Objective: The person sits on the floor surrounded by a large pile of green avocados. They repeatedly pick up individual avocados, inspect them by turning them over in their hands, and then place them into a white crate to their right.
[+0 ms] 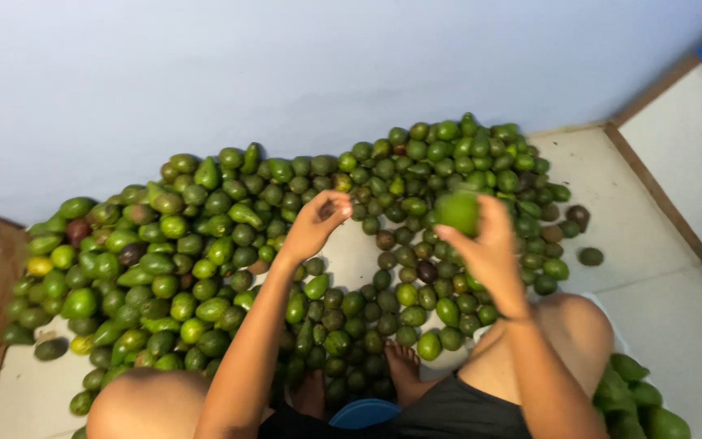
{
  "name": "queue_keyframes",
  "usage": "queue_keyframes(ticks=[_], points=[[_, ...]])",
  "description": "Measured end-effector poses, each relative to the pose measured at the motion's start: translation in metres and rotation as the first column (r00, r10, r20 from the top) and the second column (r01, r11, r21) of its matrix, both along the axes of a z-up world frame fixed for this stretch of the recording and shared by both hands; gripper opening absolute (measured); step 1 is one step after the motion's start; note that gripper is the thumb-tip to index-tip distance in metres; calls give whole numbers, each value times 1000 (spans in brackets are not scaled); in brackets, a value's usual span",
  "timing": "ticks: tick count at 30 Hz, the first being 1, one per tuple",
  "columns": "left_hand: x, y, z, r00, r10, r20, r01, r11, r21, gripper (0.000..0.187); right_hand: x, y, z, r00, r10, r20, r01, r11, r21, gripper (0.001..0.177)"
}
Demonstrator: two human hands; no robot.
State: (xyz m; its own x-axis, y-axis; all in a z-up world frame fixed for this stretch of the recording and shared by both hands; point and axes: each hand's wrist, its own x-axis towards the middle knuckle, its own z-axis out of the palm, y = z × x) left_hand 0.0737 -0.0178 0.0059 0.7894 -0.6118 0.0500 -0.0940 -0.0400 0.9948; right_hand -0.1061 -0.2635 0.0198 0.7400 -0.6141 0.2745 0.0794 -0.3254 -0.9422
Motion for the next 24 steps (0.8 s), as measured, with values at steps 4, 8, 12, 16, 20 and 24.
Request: queue_keyframes(ticks=[4,8,12,16,20,24], points=[[28,2,-105,986,-159,54,125,911,392,59,-151,-60,11,872,-467,-143,453,883,-125,60],[32,0,-212,927,-365,-91,330,675,660,69,-277,-92,-39,595,-655,-466,510,756,-412,46],[19,-1,-226,860,-313,-403,510,495,704,72,-361,-84,-132,238,-618,-749,396,766,-506,85],[9,4,-243,882,-286,-374,471,486,736,70,-374,-78,-170,306,-735,-605,218,673,-707,87],[19,6,-266,890,-295,-347,454,503,736,75,-361,-72,-161,242,-700,-672,246,714,-655,83],[16,11,-268,907,-271,-323,420,534,734,74,-349,-38,-107,298,-715,-632,523,677,-518,65]])
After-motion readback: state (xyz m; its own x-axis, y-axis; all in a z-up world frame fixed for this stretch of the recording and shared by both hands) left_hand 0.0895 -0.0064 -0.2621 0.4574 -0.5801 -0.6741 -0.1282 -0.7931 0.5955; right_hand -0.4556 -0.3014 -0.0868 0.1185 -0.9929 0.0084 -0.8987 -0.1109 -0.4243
